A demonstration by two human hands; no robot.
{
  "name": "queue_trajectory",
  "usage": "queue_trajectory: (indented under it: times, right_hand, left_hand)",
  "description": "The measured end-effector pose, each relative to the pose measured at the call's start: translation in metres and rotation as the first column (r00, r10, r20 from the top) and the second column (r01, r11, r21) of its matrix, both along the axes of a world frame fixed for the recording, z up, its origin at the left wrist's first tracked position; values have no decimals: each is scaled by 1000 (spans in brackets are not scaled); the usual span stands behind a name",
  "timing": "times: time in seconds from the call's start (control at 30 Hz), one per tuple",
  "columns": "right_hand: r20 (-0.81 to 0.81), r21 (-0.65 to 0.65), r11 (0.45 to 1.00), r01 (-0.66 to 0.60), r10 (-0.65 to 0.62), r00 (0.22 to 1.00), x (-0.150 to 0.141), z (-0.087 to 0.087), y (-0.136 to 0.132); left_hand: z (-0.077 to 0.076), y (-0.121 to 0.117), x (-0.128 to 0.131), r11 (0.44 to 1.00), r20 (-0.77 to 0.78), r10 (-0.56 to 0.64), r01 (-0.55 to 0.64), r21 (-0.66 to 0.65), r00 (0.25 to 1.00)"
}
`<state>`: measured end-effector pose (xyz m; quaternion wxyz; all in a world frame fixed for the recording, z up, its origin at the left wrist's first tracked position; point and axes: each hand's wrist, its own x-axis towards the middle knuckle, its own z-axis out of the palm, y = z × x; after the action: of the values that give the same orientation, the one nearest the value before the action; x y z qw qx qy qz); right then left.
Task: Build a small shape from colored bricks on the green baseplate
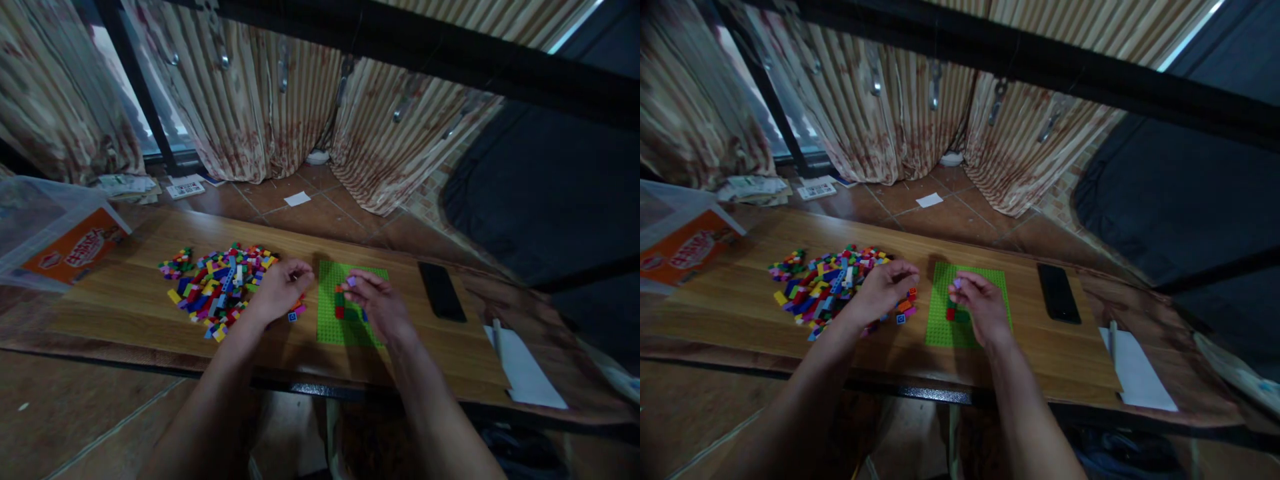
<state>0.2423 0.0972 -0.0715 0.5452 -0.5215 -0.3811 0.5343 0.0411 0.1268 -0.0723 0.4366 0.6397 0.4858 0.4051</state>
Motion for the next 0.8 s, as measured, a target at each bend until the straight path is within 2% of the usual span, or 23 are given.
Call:
queue_trajectory:
  times: [0.17,0.3,0.4,0.53,0.67,0.8]
  right_hand:
    - [62,-58,997,50,-46,997,49,1,-10]
    - [204,-159,987,-26,58,977,67,-4,-18]
    - [293,-202,975,-92,150,944,70,-7,-19]
    - [377,-209,968,-140,211,902,68,-11,-17]
    - [393,-191,966,-172,236,889,65,-17,-15]
    - [392,-151,964,-219,262,882,62,-22,-15]
  left_hand:
    - [-6,-9,28,995,-138,-85,91,37,987]
    - [-8,-20,50,991,-274,-104,123,52,956]
    - [-11,-26,63,984,-363,-122,162,81,924]
    - [-14,-32,74,956,-442,-154,247,160,884]
    - [-16,-37,81,933,-485,-177,302,193,857]
    - [-21,-40,88,931,-497,-176,308,197,850]
